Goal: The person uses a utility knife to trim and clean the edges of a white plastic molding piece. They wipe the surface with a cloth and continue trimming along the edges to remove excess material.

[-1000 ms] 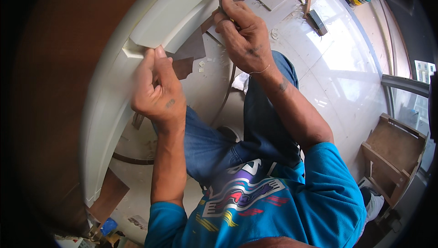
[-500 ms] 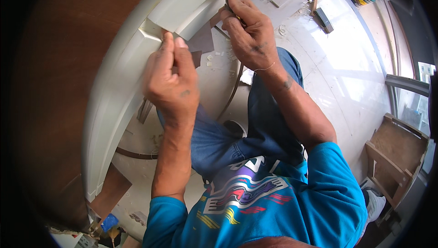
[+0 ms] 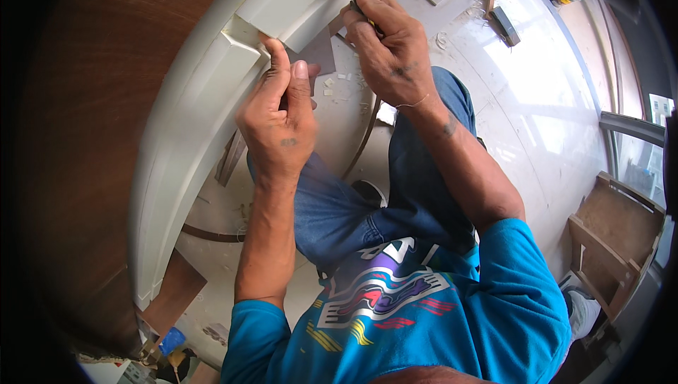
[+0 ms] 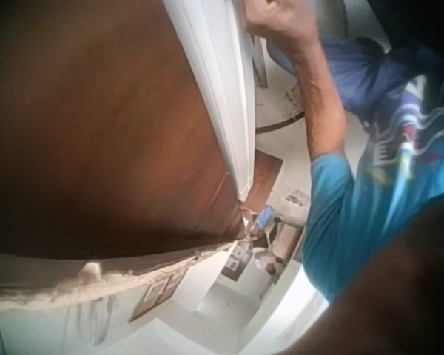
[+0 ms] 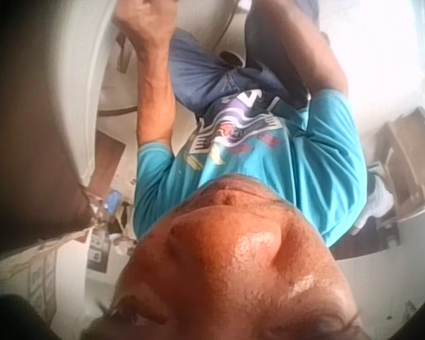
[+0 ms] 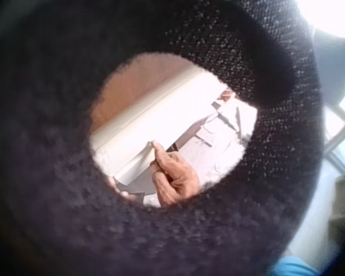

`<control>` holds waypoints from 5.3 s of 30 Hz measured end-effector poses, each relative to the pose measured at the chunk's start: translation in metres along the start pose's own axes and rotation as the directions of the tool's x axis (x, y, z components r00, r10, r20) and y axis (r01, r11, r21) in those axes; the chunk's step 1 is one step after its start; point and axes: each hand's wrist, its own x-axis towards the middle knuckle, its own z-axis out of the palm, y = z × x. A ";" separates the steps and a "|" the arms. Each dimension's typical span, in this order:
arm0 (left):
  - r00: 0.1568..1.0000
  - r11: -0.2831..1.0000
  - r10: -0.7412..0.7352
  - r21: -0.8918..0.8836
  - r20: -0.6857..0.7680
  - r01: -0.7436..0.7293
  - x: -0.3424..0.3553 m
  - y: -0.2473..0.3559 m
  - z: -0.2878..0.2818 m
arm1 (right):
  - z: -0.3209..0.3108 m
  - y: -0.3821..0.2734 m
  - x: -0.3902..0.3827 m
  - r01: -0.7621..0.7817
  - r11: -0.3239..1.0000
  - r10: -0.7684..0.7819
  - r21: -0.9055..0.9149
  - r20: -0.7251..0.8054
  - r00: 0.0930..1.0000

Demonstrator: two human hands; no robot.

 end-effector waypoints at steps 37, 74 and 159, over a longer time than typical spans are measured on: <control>0.933 0.942 0.306 0.082 0.188 -0.325 0.018 -0.014 -0.023 | 0.035 -0.026 -0.040 -0.011 1.000 0.009 0.010 0.157 0.988; 0.916 0.901 0.374 0.293 -0.146 -0.321 0.033 -0.008 0.042 | -0.148 -0.107 -0.114 -0.500 0.833 0.518 0.239 -0.019 0.855; 0.799 0.988 -0.150 -0.121 -0.583 0.097 0.011 0.011 0.051 | -0.206 0.090 0.174 -0.092 0.952 0.065 -0.290 -0.101 0.993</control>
